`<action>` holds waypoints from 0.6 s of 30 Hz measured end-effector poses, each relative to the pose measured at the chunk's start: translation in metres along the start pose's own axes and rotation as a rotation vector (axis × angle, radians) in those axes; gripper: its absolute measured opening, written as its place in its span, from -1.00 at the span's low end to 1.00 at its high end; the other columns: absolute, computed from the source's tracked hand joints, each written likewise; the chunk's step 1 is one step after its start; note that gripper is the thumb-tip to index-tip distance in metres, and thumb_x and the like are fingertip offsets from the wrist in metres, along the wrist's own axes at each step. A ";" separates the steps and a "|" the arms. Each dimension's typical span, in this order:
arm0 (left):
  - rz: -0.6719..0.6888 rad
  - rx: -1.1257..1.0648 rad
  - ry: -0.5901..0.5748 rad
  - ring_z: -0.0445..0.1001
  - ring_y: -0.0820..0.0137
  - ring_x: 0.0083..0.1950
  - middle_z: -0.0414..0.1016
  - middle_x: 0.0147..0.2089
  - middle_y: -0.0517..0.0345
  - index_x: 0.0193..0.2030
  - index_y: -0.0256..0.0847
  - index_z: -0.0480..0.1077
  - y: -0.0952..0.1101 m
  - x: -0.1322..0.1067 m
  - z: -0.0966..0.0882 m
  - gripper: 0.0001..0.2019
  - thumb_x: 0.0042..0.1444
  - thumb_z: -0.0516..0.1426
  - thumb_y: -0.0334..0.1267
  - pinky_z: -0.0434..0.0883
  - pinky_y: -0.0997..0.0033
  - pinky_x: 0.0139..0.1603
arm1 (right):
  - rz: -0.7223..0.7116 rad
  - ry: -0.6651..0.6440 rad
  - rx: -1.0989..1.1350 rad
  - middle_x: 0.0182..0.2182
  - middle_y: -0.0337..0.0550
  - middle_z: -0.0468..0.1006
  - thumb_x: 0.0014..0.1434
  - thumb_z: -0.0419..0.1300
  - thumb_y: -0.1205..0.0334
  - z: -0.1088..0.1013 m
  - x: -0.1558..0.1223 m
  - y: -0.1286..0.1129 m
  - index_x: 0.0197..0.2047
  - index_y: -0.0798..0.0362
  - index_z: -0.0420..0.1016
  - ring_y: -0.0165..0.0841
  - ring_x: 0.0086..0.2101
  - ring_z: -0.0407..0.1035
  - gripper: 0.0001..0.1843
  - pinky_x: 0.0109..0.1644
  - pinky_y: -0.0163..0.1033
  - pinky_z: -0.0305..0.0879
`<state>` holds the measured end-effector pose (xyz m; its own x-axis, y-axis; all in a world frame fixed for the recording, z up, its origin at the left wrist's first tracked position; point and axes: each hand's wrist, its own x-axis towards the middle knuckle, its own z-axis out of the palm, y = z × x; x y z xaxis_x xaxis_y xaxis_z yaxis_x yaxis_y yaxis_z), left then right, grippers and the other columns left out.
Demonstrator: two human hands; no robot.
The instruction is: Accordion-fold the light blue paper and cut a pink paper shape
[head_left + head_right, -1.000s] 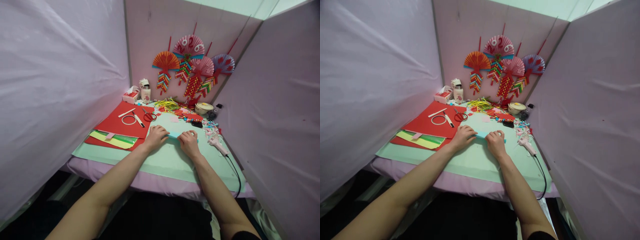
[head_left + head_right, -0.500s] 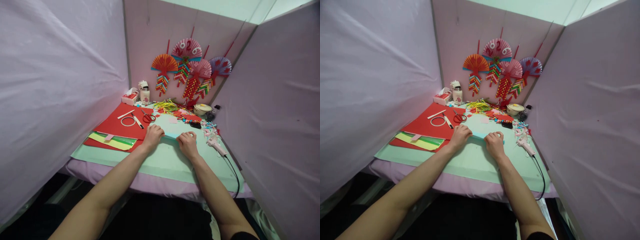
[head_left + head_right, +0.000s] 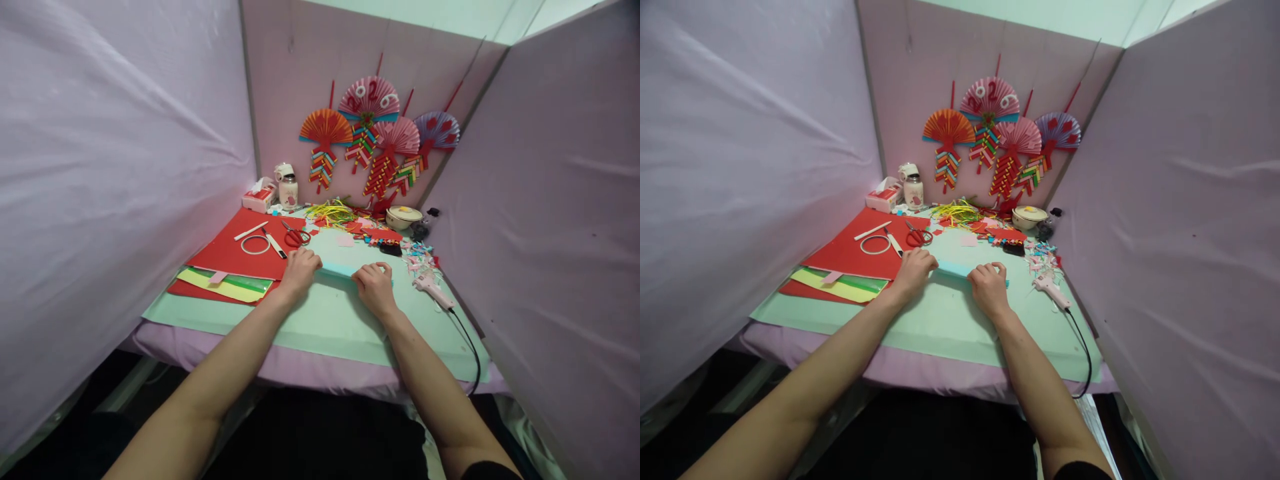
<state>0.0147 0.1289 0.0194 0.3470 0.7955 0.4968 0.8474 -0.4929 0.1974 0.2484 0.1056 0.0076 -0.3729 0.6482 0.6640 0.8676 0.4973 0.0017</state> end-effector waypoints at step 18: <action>0.139 0.096 -0.262 0.52 0.25 -0.17 0.58 -0.23 -0.06 -0.16 -0.26 0.50 0.057 0.018 0.016 -0.80 0.22 0.05 -0.37 0.34 0.37 -0.12 | 0.020 0.026 -0.011 -0.39 -0.24 0.57 0.28 0.15 0.28 0.006 -0.002 0.005 -0.30 0.01 0.50 -0.36 -0.27 0.33 -0.87 0.13 -0.13 -0.11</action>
<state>0.0757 0.1211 0.0264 0.5434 0.7928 0.2761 0.8143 -0.5777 0.0561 0.2512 0.1102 0.0019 -0.3467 0.6426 0.6833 0.8784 0.4778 -0.0036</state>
